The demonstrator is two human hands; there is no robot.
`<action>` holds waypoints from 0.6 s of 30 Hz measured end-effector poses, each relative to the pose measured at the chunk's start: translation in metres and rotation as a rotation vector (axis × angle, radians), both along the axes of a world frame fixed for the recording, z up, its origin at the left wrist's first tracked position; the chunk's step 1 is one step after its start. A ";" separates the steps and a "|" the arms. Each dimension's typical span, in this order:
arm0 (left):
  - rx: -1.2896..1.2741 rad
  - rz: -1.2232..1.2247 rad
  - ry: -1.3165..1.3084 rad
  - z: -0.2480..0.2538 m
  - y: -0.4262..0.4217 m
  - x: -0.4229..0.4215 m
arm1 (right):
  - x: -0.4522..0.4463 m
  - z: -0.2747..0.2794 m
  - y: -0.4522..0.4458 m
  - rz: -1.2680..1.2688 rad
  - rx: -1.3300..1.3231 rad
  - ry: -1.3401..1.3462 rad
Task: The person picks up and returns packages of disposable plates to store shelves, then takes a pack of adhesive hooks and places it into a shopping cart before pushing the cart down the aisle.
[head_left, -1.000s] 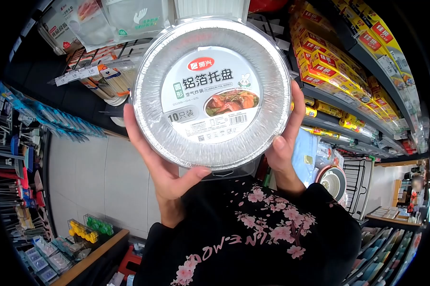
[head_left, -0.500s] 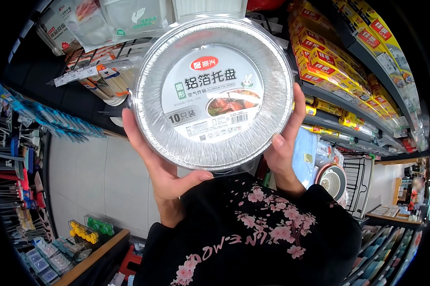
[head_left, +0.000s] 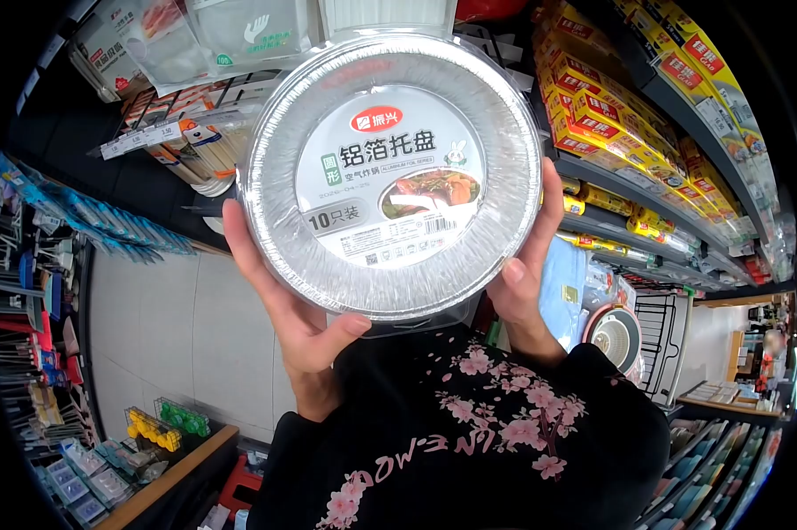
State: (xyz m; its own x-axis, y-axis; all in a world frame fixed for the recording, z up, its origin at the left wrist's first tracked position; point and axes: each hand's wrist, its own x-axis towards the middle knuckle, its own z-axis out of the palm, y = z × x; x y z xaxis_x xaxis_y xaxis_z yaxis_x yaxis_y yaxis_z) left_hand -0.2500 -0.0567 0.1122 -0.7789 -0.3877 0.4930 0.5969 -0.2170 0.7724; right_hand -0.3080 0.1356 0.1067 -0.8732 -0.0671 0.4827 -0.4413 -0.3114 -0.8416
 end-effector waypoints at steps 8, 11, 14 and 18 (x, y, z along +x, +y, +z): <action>0.014 -0.025 -0.032 0.003 0.000 0.001 | -0.001 -0.002 0.001 0.032 -0.021 0.015; -0.135 0.060 -0.089 0.000 -0.003 0.000 | -0.002 -0.001 0.001 0.042 -0.033 0.016; -0.127 0.061 -0.087 -0.001 -0.002 0.000 | -0.003 -0.002 0.002 0.052 -0.030 0.013; 0.013 -0.020 -0.031 0.000 -0.001 -0.002 | -0.004 -0.002 0.001 0.058 -0.056 0.021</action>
